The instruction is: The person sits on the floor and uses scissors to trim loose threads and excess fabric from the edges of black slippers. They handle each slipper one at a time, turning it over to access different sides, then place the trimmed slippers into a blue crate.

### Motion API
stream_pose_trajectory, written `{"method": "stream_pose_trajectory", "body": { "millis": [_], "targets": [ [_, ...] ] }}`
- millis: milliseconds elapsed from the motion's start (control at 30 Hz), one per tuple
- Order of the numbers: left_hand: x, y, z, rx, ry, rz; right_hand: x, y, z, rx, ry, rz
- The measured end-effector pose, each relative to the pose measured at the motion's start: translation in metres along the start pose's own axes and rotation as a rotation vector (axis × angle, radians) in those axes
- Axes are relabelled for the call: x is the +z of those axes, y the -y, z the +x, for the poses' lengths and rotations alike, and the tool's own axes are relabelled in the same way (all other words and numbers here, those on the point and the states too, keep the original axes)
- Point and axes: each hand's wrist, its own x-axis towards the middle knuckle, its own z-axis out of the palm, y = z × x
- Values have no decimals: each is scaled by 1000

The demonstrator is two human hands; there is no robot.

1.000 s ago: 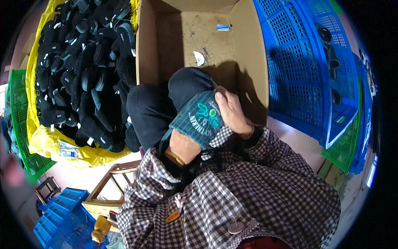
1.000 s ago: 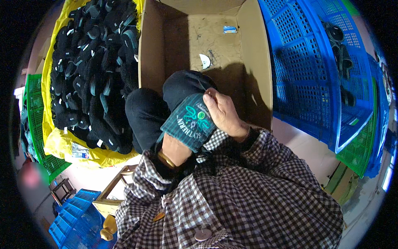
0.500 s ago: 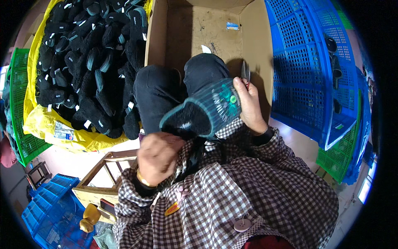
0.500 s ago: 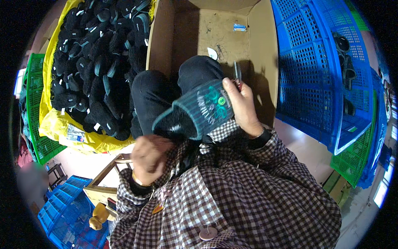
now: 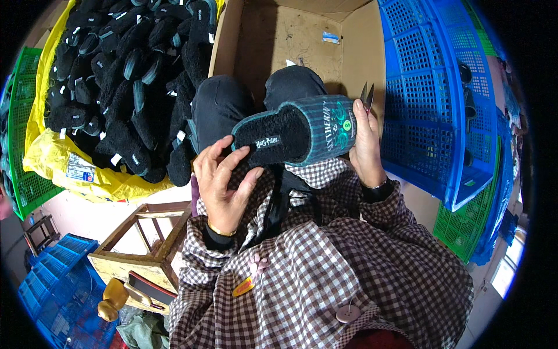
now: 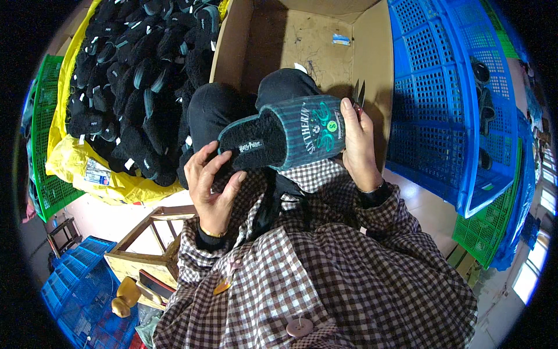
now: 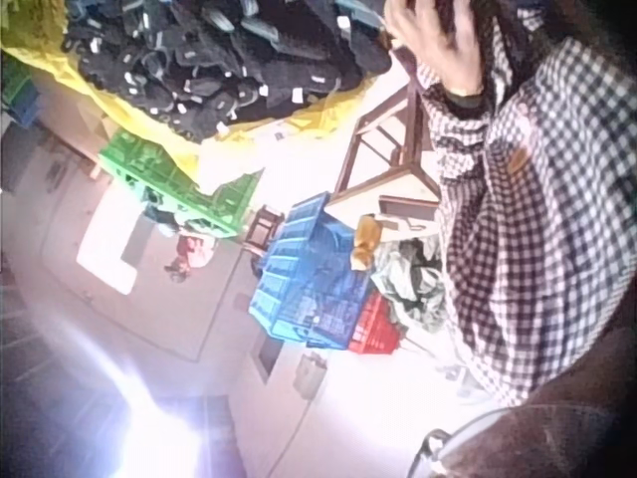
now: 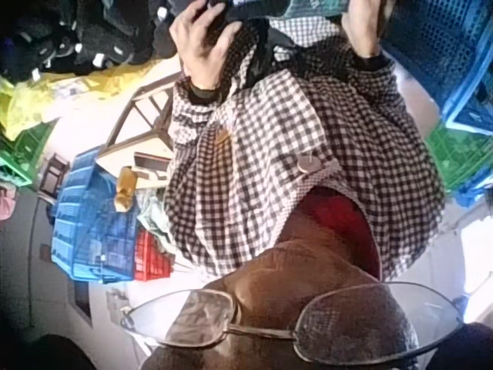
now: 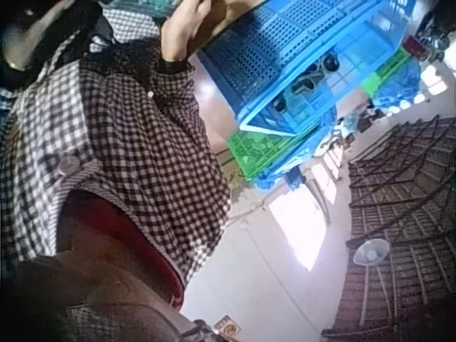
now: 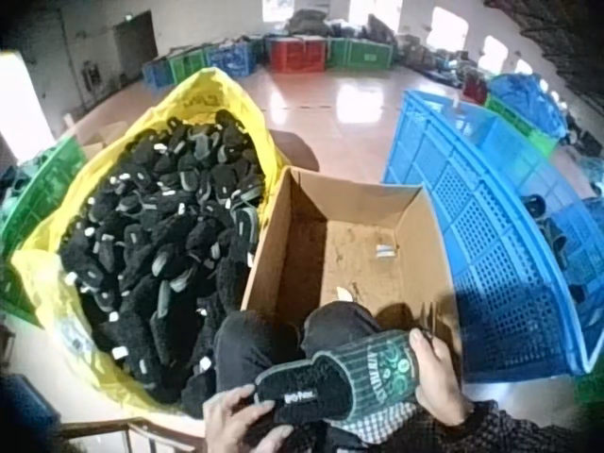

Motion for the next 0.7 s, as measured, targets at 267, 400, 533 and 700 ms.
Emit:
{"method": "stream_pose_trajectory", "body": {
  "millis": [267,400,533,700],
  "targets": [
    [13,10,6,60,-80,85,-6,-9,1,-100,-5,-24],
    [14,8,6,6,-120,28,1,-7,-5,-112,-39,-16],
    [6,12,3,-114,-85,-159,-1,-8,-5,-111,-40,-31],
    [0,14,-5,-432,-120,-817,-3,-13,-2,-127,-83,-97]
  ]
}}
